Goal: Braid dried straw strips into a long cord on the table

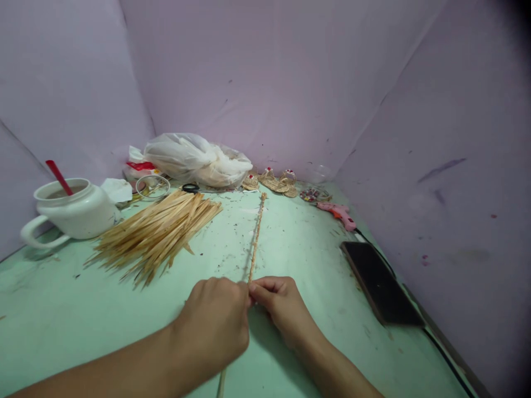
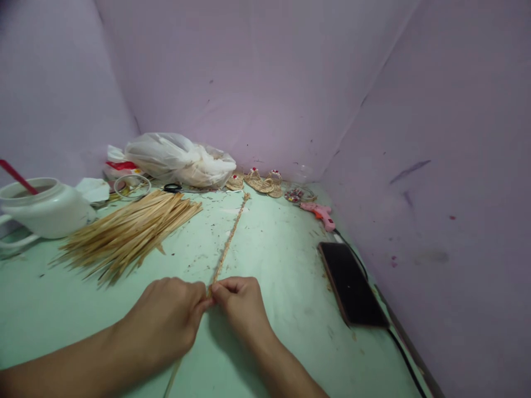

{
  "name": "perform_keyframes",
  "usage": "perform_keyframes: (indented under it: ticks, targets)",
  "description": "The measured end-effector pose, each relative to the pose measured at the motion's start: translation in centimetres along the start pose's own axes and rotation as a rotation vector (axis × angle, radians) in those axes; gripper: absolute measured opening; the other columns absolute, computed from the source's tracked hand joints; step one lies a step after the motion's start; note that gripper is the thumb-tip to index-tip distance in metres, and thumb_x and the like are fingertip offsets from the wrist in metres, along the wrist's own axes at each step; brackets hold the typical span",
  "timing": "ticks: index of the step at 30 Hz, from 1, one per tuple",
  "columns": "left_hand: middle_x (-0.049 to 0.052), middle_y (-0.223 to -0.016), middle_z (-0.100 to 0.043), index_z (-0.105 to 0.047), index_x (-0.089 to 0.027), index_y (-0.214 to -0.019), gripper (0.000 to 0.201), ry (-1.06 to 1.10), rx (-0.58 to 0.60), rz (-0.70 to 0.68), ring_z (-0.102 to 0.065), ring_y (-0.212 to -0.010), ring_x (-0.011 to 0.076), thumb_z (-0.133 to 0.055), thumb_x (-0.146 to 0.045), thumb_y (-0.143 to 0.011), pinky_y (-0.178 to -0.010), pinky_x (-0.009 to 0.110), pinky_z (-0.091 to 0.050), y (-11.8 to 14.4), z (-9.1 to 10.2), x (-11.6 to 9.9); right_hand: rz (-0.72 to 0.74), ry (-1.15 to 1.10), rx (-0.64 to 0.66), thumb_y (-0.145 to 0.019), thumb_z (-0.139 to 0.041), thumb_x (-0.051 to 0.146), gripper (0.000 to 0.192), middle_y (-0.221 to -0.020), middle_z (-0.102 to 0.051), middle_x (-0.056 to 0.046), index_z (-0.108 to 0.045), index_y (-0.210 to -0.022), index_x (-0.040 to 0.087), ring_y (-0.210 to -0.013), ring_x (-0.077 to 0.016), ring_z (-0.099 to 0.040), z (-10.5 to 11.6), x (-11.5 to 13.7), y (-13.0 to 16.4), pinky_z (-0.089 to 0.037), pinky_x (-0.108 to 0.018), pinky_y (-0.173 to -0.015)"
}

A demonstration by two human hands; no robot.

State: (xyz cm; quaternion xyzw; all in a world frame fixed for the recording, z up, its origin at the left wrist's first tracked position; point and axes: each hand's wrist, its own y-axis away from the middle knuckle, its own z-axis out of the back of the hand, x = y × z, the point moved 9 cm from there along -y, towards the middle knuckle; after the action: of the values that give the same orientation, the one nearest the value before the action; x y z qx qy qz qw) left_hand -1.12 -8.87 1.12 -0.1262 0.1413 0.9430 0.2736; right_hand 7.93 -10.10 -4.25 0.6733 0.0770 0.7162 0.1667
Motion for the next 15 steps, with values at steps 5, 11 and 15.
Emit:
perform_keyframes:
  ticks: [5, 11, 15]
  targets:
    - [0.014, -0.077, -0.062, -0.058, -0.011, -0.092, 0.033, -0.057, 0.090, -0.207, -0.054, -0.063, 0.0221, -0.038, -0.010, -0.065, -0.058, 0.031, -0.035, 1.2, -3.0, -2.6, -0.095, -0.208, 0.059, -0.062, -0.061, 0.031, 0.021, -0.053, -0.055, -0.002, -0.062, -0.060, 0.010, -0.045, -0.0064, -0.039, -0.8, -0.4, 0.3, -0.029, -0.020, -0.045]
    - [0.004, -0.058, -0.057, -0.058, -0.014, -0.064, 0.026, 0.465, -0.117, -0.045, -0.049, -0.053, 0.0126, -0.043, -0.033, -0.074, -0.051, 0.023, -0.036, -1.0, 1.0, 0.5, -0.080, -0.287, 0.153, -0.059, -0.065, 0.031, 0.022, -0.046, -0.047, 0.002, -0.057, -0.056, 0.010, -0.041, -0.0041, -0.033, -1.1, -0.1, 0.1, -0.020, -0.019, -0.042]
    - [-0.001, -0.060, -0.056, -0.052, -0.014, -0.096, 0.033, 0.940, 0.041, 0.272, -0.042, -0.037, 0.0071, -0.050, -0.027, -0.066, -0.037, 0.019, -0.031, -2.5, -0.2, 3.3, -0.095, -0.269, 0.215, -0.060, -0.064, 0.033, 0.025, -0.042, -0.042, 0.004, -0.054, -0.053, 0.011, -0.038, -0.0034, -0.029, -1.2, 0.1, 0.2, -0.016, -0.020, -0.040]
